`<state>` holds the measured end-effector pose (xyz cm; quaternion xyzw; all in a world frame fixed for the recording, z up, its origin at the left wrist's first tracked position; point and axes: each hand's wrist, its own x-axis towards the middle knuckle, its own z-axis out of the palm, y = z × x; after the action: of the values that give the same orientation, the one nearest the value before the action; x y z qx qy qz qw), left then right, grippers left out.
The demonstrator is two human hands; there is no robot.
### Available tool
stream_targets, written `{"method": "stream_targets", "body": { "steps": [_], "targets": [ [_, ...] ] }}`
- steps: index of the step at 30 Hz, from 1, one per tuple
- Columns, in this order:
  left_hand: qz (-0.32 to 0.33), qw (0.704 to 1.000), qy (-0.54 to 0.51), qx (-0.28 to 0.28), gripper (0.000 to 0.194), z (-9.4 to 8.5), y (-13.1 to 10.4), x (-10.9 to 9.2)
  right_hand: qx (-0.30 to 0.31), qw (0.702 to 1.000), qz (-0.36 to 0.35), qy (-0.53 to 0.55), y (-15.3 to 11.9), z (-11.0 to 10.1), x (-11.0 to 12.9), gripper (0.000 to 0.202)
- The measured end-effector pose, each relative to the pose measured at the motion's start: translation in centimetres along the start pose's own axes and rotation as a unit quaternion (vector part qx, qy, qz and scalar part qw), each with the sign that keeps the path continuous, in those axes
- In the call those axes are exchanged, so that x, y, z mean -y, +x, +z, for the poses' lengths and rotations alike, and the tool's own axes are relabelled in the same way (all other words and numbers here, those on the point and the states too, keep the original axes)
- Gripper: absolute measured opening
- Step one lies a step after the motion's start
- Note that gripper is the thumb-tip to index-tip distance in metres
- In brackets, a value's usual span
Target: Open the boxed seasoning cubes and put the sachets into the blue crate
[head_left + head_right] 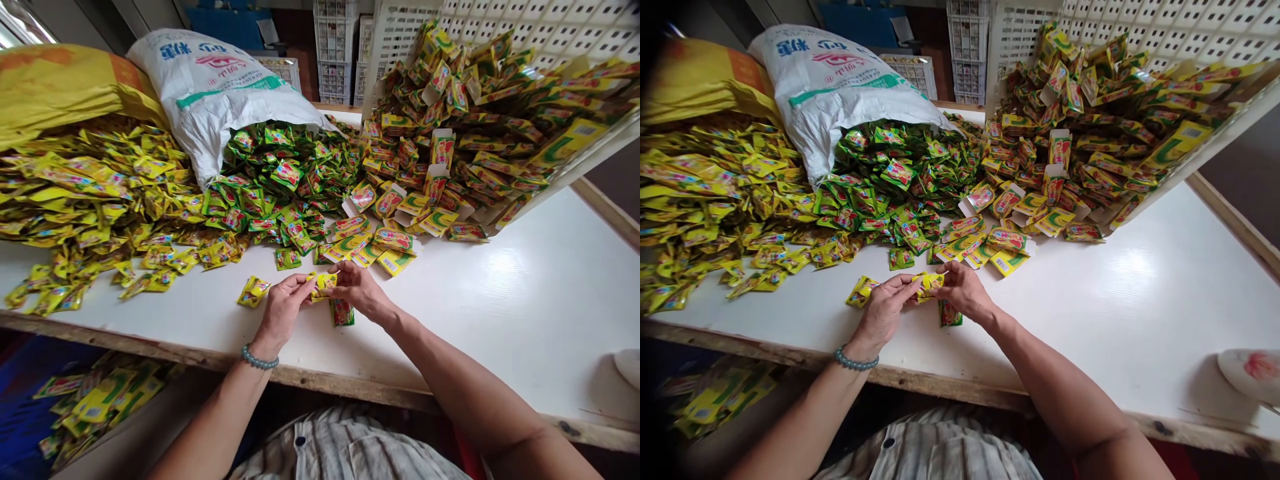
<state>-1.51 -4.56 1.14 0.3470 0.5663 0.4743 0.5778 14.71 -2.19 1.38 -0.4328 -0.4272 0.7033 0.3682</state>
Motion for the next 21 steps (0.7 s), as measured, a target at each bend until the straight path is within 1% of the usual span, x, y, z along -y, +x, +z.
{"method": "stream_targets", "body": {
  "steps": [2,3,4,7,9,11,13,16,19,21],
  "targets": [
    [-0.042,0.999,-0.007,0.023,0.034,-0.14,-0.02,0.11,0.0,1.0,0.0,-0.022,0.09,-0.06,-0.27,0.058],
    [-0.05,0.998,-0.004,0.03,0.035,-0.19,-0.02,0.17,0.002,0.999,-0.006,-0.039,0.1,-0.11,-0.38,0.058],
    [-0.048,0.998,0.002,0.029,0.034,-0.21,-0.03,0.23,0.007,0.998,-0.017,-0.06,0.1,-0.17,-0.47,0.057],
    [-0.011,1.0,0.017,-0.002,0.031,-0.15,-0.08,0.36,0.022,0.989,-0.062,-0.135,0.04,-0.31,-0.64,0.054],
    [-0.004,1.0,0.015,-0.012,0.03,-0.1,-0.14,0.34,0.025,0.983,-0.075,-0.164,-0.01,-0.37,-0.66,0.052],
    [-0.013,1.0,0.004,-0.002,0.031,-0.15,-0.15,0.26,0.028,0.987,-0.066,-0.147,-0.02,-0.42,-0.59,0.053],
    [-0.018,1.0,-0.003,0.008,0.032,-0.29,-0.12,0.16,0.036,0.993,-0.047,-0.098,0.0,-0.44,-0.47,0.055],
    [-0.007,1.0,0.005,0.005,0.035,-0.49,-0.1,0.08,0.037,0.998,-0.034,-0.034,0.09,-0.38,-0.36,0.05],
    [0.015,1.0,0.023,-0.003,0.036,-0.47,-0.3,0.01,0.014,0.998,-0.052,-0.032,0.15,-0.22,-0.54,0.048],
    [0.033,0.999,0.024,-0.005,0.038,-0.38,-0.47,-0.06,0.01,0.995,-0.077,-0.064,0.14,-0.1,-0.8,0.047]
  ]
}}
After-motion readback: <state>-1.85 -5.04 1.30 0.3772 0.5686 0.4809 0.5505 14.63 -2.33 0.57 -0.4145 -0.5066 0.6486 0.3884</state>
